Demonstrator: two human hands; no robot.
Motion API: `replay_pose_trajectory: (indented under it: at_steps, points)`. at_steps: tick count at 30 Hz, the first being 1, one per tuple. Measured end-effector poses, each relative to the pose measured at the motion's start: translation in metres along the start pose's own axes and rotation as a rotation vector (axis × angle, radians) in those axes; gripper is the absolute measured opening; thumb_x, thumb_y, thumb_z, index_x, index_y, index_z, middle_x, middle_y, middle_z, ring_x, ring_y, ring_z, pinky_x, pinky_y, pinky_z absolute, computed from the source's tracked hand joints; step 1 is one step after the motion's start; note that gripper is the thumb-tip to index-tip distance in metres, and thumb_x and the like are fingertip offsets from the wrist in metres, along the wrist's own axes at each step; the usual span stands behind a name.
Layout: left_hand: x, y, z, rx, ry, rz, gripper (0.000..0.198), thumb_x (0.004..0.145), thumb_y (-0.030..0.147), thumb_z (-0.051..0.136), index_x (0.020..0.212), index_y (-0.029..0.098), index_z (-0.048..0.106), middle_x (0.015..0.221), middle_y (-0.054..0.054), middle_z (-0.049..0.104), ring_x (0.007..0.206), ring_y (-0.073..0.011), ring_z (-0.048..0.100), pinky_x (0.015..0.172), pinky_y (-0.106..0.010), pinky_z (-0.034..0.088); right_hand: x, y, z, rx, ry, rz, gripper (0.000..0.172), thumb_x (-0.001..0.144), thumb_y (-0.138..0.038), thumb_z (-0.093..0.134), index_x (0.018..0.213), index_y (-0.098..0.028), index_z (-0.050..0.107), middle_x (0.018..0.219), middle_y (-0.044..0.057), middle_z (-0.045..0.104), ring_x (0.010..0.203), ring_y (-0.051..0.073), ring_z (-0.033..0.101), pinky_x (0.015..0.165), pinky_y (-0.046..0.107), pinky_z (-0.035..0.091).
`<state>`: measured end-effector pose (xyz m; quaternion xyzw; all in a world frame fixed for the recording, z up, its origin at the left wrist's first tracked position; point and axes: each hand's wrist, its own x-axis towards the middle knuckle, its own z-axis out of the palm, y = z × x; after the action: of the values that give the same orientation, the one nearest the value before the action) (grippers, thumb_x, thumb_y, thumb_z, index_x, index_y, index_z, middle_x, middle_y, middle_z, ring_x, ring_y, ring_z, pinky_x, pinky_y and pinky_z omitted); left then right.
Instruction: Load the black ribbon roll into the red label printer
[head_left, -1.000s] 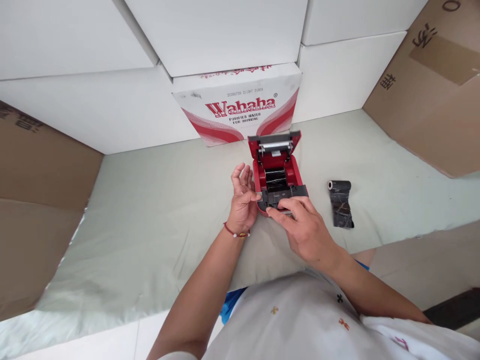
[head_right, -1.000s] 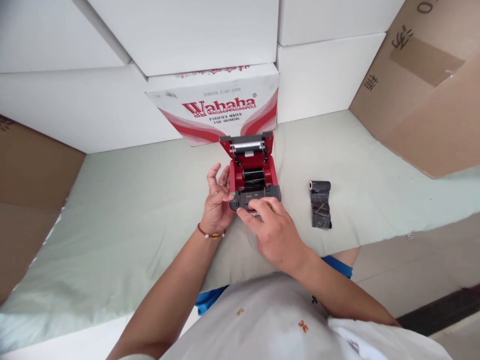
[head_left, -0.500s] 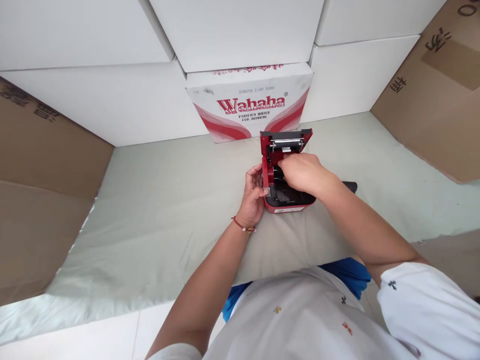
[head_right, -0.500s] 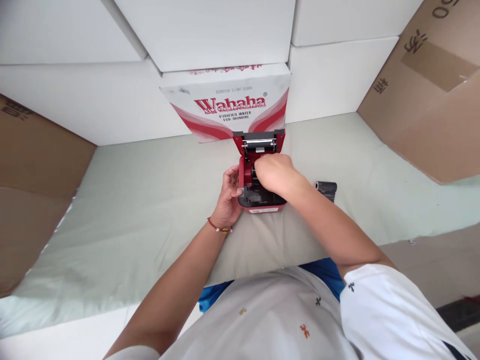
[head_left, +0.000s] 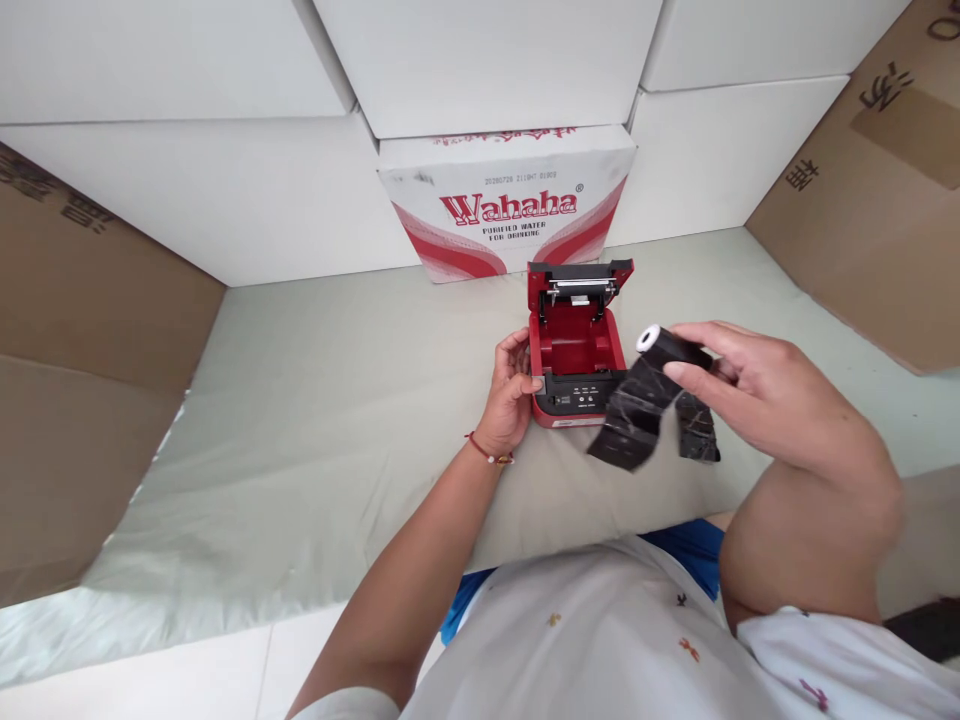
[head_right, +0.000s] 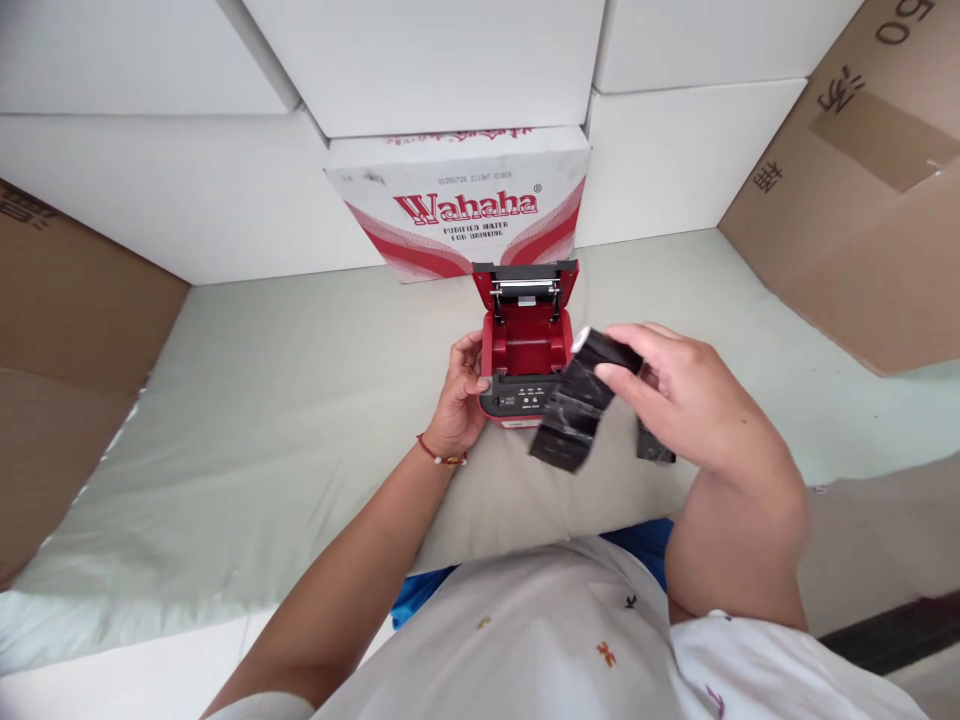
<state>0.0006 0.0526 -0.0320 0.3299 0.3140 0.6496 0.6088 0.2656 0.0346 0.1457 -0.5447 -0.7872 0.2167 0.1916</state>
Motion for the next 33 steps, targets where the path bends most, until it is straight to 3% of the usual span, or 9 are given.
replay_pose_trajectory:
  at_steps: [2,6,9,13,16,20,25,29,33]
  points:
    - [0.0,0.001,0.0,-0.007,0.003,0.0,0.072,0.066,0.038,0.094,0.133,0.031,0.068,0.154,-0.004,0.065,0.149,-0.0304,0.055,0.12,-0.042,0.049,-0.003,0.026,0.002,-0.016,-0.062,0.06,0.035,0.105,-0.048,0.06,0.127,-0.027,0.078,0.113,0.007,0.084,0.074,0.022,0.072,0.071,0.038,0.058]
    - [0.001,0.002,-0.001,0.007,0.004,0.009,0.066,0.069,0.037,0.092,0.13,0.031,0.069,0.15,-0.004,0.067,0.147,-0.0292,0.057,0.12,-0.041,0.048,0.007,0.06,0.038,-0.066,-0.245,0.085,0.031,0.1,-0.037,0.063,0.121,-0.025,0.082,0.12,0.009,0.084,0.105,0.029,0.079,0.092,0.04,0.061]
    - [-0.001,0.003,-0.002,0.015,0.015,0.014,0.062,0.071,0.037,0.092,0.129,0.031,0.07,0.147,-0.003,0.069,0.145,-0.028,0.059,0.122,-0.041,0.048,0.01,0.073,0.058,-0.097,-0.132,0.123,0.039,0.101,-0.034,0.062,0.133,-0.024,0.08,0.129,0.012,0.082,0.104,0.028,0.079,0.097,0.041,0.06]
    - [-0.003,0.005,-0.002,0.023,0.016,0.007,0.057,0.074,0.037,0.09,0.128,0.03,0.072,0.143,-0.004,0.071,0.139,-0.0267,0.064,0.118,-0.04,0.051,0.003,0.095,0.051,-0.266,0.115,0.276,0.046,0.104,-0.031,0.054,0.143,-0.022,0.078,0.145,0.014,0.076,0.109,0.031,0.078,0.101,0.047,0.059]
    - [-0.004,0.007,-0.002,0.009,0.035,-0.008,0.049,0.077,0.036,0.087,0.123,0.028,0.074,0.142,-0.005,0.073,0.136,-0.0261,0.066,0.116,-0.04,0.053,0.001,0.116,0.045,-0.388,0.025,0.376,0.049,0.097,-0.02,0.056,0.14,-0.022,0.08,0.147,0.014,0.076,0.119,0.036,0.076,0.102,0.05,0.059]
    - [-0.005,0.007,-0.005,-0.028,0.079,-0.028,0.04,0.075,0.027,0.082,0.115,0.026,0.076,0.142,-0.006,0.075,0.136,-0.025,0.067,0.117,-0.04,0.054,0.002,0.128,0.047,-0.379,-0.071,0.345,0.054,0.091,-0.014,0.059,0.139,-0.022,0.08,0.143,0.012,0.079,0.123,0.037,0.076,0.104,0.05,0.06]
    - [-0.006,0.004,-0.011,-0.015,0.109,-0.022,0.043,0.069,0.018,0.075,0.111,0.025,0.077,0.134,-0.006,0.077,0.126,-0.023,0.07,0.112,-0.038,0.056,-0.017,0.107,-0.004,-0.194,-0.168,0.106,0.04,0.094,-0.03,0.066,0.129,-0.029,0.084,0.132,0.007,0.083,0.116,0.034,0.078,0.103,0.049,0.06]
    - [-0.008,-0.004,-0.007,0.065,0.169,0.055,0.035,0.075,0.024,0.076,0.11,0.025,0.073,0.126,-0.007,0.075,0.124,-0.0239,0.069,0.11,-0.04,0.056,-0.019,0.054,-0.055,-0.01,-0.402,-0.151,0.037,0.102,-0.052,0.067,0.134,-0.041,0.083,0.123,0.002,0.085,0.094,0.027,0.079,0.077,0.04,0.061]
    - [-0.022,-0.004,0.0,0.412,0.317,0.344,0.022,0.095,0.038,0.073,0.113,0.025,0.069,0.123,-0.007,0.067,0.12,-0.0237,0.067,0.106,-0.04,0.057,0.019,0.004,-0.036,0.047,-0.431,-0.298,0.04,0.1,-0.042,0.068,0.135,-0.031,0.084,0.118,0.003,0.086,0.092,0.022,0.077,0.079,0.033,0.057]
